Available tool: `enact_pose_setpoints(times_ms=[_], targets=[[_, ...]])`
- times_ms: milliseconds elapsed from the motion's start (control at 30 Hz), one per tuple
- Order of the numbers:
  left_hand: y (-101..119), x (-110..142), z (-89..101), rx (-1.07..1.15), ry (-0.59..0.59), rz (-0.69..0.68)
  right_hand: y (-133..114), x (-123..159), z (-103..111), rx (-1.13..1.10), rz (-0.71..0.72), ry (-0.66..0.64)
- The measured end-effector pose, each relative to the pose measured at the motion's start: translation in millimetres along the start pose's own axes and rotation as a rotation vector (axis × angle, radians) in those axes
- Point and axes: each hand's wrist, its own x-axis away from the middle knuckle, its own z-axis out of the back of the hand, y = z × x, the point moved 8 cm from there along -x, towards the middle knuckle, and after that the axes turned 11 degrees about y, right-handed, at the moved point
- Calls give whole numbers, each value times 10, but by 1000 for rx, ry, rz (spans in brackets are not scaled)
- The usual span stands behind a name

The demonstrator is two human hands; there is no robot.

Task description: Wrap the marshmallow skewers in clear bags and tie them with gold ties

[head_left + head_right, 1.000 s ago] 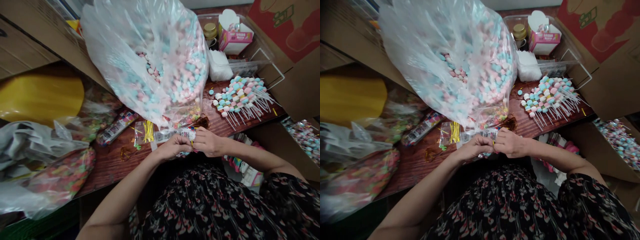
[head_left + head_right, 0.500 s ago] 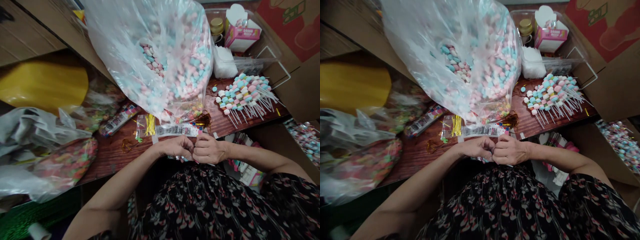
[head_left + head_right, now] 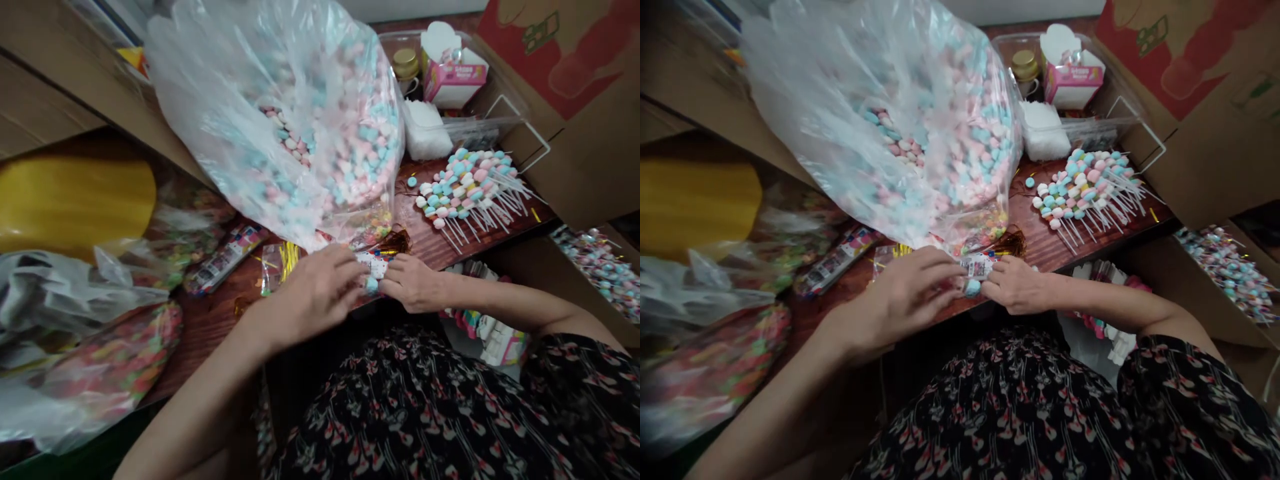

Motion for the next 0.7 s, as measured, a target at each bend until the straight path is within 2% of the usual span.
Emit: enact_pose_setpoints(times_ms=[33,100,133,167,200,267,300,367,433,500,567,633,700], targets=[[210,15,-10,-40,44,-91,119,-26,41,-21,-83,37],[536,80,-255,28,-59,-272,337,-75,200,-137,-281,159],[584,98,-401,90,-121,-303,417,-88,290,-231,-386,226],[529,71,-494,145,-113,-262,467,-90,363,-343,-487,285],[385,9,-516,192,-23,-165,487,-83,401,-464,-577,322],[28,-93,-415,316,243,20,454,-54,368,-707,-713,329],[-116,-116,-340,376,357,71,426,-34,309,-807,-761,307],[-262,-127,-196,427,512,79,416,22,183,-903,-834,272],[-306,-100,-108,425,601,82,488,71,145,-843,-866,309],[-337,-63,-153,495,594,135,558,73,219,-708,-835,412],[-345,-32,-309,609,485,178,562,32,295,-652,-792,511],[-332,20,-412,604,411,175,533,-11,270,-734,-809,579],[-325,101,-361,476,462,145,480,-51,109,-914,-879,593]])
